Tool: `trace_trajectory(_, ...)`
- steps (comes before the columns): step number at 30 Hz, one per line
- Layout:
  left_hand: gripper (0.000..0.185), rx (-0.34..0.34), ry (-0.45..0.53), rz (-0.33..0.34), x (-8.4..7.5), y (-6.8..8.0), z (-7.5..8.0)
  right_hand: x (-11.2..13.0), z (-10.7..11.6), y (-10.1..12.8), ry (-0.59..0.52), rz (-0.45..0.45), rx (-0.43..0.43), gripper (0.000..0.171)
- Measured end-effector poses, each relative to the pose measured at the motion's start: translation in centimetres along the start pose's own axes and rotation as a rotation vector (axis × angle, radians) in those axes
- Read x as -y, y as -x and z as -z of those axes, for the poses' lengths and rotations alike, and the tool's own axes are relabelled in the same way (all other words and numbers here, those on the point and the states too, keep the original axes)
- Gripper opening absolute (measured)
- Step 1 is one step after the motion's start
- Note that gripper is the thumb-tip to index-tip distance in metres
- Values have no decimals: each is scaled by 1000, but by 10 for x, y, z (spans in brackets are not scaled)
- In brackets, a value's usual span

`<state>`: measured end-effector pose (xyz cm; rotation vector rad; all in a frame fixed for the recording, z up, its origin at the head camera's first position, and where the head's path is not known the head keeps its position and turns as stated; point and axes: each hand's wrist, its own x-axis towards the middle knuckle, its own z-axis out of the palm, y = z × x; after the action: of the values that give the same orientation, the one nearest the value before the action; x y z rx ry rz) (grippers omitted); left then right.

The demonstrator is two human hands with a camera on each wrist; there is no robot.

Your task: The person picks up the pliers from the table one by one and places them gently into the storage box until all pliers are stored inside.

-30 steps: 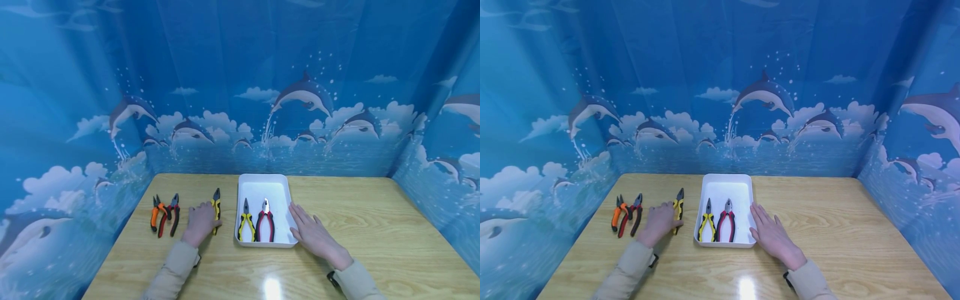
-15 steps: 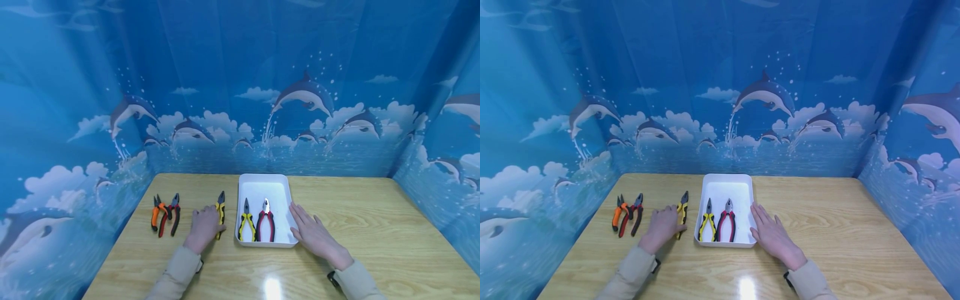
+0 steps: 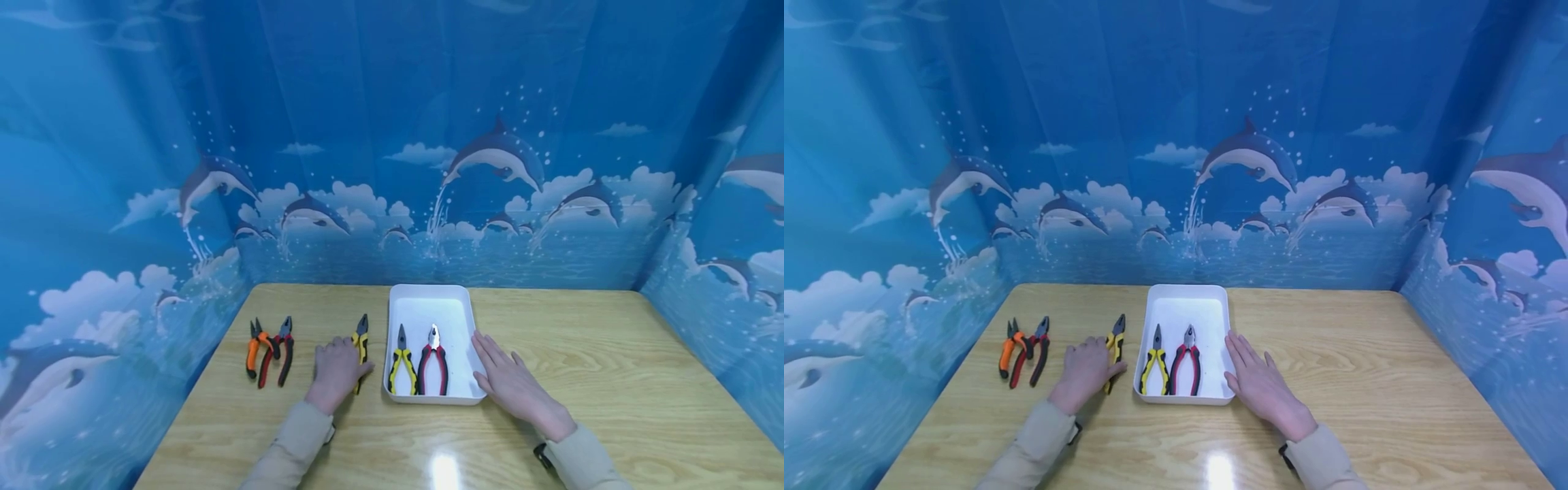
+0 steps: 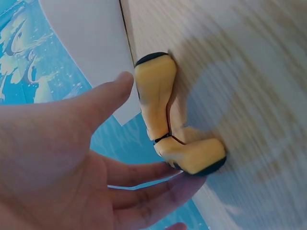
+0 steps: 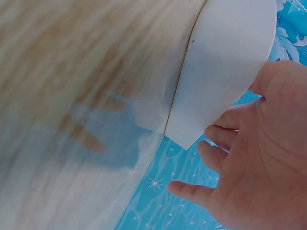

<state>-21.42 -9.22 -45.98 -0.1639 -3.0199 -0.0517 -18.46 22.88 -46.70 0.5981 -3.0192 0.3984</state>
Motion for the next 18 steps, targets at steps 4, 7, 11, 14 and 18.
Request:
trace_trajectory(4,70,42,-21,27,0,-4,-3,1,0,0,-2,-7,6,65)
trace_trajectory(7,70,56,-48,31,0,-7,-5,1,0,0,0,-7,0,65)
trace_trajectory(11,61,44,-100,21,1,-9,-4,1,1,0,2,-5,-1,65)
trace_trajectory(14,55,34,-113,21,1,-9,-2,2,1,0,0,-8,6,65)
trace_trajectory(18,55,48,-81,37,2,-9,0,2,1,0,-5,-7,12,65)
